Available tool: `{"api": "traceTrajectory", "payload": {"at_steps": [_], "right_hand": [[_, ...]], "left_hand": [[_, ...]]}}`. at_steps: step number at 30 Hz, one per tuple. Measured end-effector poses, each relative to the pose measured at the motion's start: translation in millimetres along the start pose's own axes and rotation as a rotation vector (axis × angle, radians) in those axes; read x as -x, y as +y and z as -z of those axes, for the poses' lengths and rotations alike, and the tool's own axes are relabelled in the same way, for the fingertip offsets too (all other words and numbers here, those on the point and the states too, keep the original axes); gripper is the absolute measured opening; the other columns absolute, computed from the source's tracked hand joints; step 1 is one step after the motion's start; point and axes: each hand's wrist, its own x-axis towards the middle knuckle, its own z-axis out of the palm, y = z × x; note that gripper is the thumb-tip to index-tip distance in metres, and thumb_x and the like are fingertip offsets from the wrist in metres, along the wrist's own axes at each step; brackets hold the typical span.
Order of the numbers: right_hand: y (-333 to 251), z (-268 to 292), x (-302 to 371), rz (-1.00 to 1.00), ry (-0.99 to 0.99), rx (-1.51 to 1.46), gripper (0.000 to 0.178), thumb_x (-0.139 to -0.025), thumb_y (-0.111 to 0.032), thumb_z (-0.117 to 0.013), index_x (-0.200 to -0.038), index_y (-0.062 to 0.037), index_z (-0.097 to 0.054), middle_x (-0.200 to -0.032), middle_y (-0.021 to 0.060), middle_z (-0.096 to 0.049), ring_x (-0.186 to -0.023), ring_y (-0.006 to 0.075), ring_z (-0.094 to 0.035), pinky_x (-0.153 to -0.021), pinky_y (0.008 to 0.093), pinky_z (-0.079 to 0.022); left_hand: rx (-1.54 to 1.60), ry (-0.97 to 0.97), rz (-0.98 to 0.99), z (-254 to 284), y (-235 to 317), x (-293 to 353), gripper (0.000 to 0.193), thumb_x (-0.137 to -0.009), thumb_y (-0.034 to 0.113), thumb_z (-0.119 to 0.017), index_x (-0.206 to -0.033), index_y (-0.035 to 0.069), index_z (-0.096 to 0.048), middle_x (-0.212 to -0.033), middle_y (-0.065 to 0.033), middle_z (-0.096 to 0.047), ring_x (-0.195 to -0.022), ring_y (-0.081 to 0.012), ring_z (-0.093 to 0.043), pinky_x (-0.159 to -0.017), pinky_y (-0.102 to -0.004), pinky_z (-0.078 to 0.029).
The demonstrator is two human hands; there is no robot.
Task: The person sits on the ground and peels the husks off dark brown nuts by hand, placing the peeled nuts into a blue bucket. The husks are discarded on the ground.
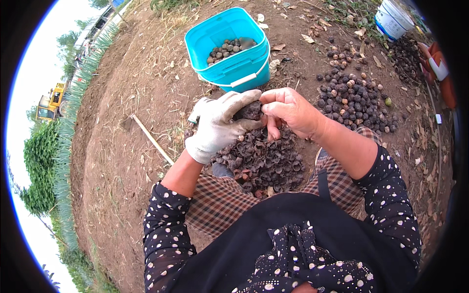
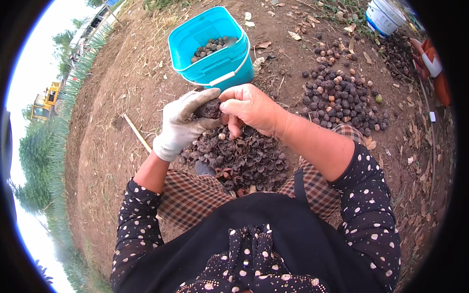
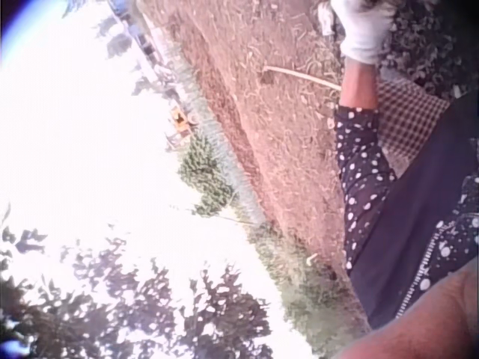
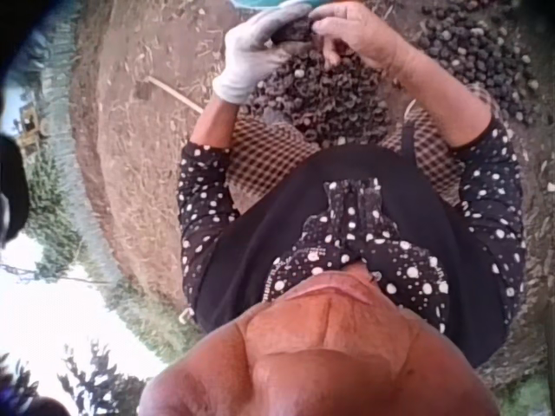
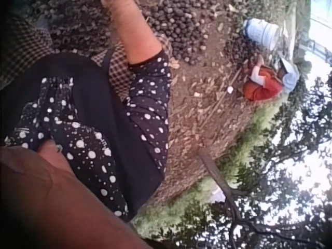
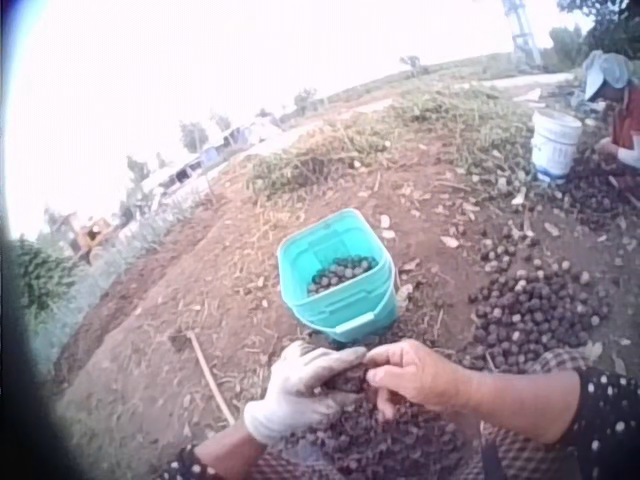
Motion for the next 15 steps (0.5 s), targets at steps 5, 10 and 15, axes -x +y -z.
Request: {"api": "traceTrajectory", "payload": {"at_steps": [5,10,15], "right_hand": [[7,3,-2,-0.023,0.021,-0.03,0.013,-0.09,-0.003,-0.053,-0.09,0.0039,-0.065,-0.075,0.0073,-0.062,-0.048,0.0131,-0.061,-0.055,0.0332,-0.06],[7,-2,-2,0.004,0.077,0.012,0.014,-0.087,0.002,-0.054,-0.087,0.005,-0.067,-0.07,0.0058,-0.063,-0.047,0.0108,-0.059,-0.054,0.0327,-0.06],[1,-8,4,0.073,0.141,0.096,0.019,-0.087,0.003,-0.052,-0.092,0.0059,-0.069,-0.071,0.0059,-0.066,-0.046,0.0087,-0.055,-0.051,0.028,-0.057]], "left_hand": [[-0.13,-0.042,-0.032,-2,0,3,0.06,-0.067,0.008,-0.088,-0.124,0.009,-0.069,-0.105,-0.0118,-0.073,-0.092,-0.0271,-0.073,-0.079,-0.0335,-0.059],[-0.073,-0.001,-0.075,-7,-6,6,0.061,-0.069,0.007,-0.087,-0.127,0.008,-0.068,-0.105,-0.012,-0.074,-0.092,-0.0227,-0.074,-0.079,-0.0322,-0.059],[0.658,0.02,0.428,-1,6,8,0.057,-0.084,0.021,-0.085,-0.132,-0.001,-0.062,-0.106,-0.0056,-0.071,-0.086,-0.0144,-0.069,-0.075,-0.0295,-0.058]]}}
